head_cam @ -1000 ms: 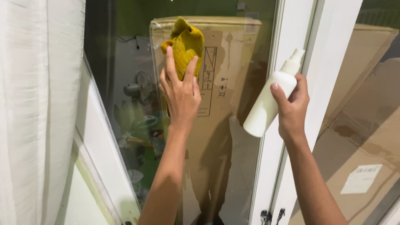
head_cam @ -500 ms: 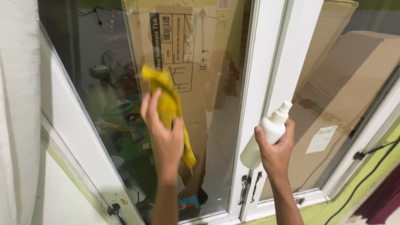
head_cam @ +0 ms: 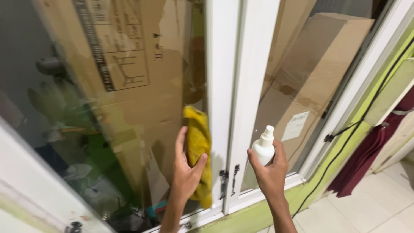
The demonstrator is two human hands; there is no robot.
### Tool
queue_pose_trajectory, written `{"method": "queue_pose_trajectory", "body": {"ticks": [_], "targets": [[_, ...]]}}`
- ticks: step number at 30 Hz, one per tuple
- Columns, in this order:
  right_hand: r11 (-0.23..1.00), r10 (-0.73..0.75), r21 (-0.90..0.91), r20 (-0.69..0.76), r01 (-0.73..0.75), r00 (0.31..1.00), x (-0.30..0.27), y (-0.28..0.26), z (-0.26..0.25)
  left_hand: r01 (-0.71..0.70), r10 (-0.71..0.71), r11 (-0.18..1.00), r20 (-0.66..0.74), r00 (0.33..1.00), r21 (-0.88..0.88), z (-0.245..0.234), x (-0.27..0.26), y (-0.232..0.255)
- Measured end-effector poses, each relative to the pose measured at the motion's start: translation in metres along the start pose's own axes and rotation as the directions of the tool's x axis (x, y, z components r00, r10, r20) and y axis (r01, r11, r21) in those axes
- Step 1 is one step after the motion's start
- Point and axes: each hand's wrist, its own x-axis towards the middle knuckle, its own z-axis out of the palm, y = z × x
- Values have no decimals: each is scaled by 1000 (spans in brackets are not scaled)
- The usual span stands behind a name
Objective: The person cleans a glass window by spraying liquid from a spray bottle and wiping down the pane with a cloth.
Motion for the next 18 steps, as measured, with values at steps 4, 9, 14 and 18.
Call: {"method": "queue_pose_trajectory", "body": {"ticks": [4, 9, 14, 18], "targets": [[999, -27, -24, 31, 28, 999, 10, 42, -25, -20, -4, 987, 143, 990, 162, 25, -6, -26], [996, 47, 68, 86, -53, 995, 20, 108, -44, 64, -66, 998, -295, 953, -16, 87, -36, -108], [971, 183, 132, 142, -201, 973, 43, 168, -62, 223, -228, 973, -399, 888, -59, 145, -53, -159], [977, 201, 5, 300, -212, 933, 65, 213, -82, 38, -24, 997, -219, 975, 60, 172, -61, -175]]}}
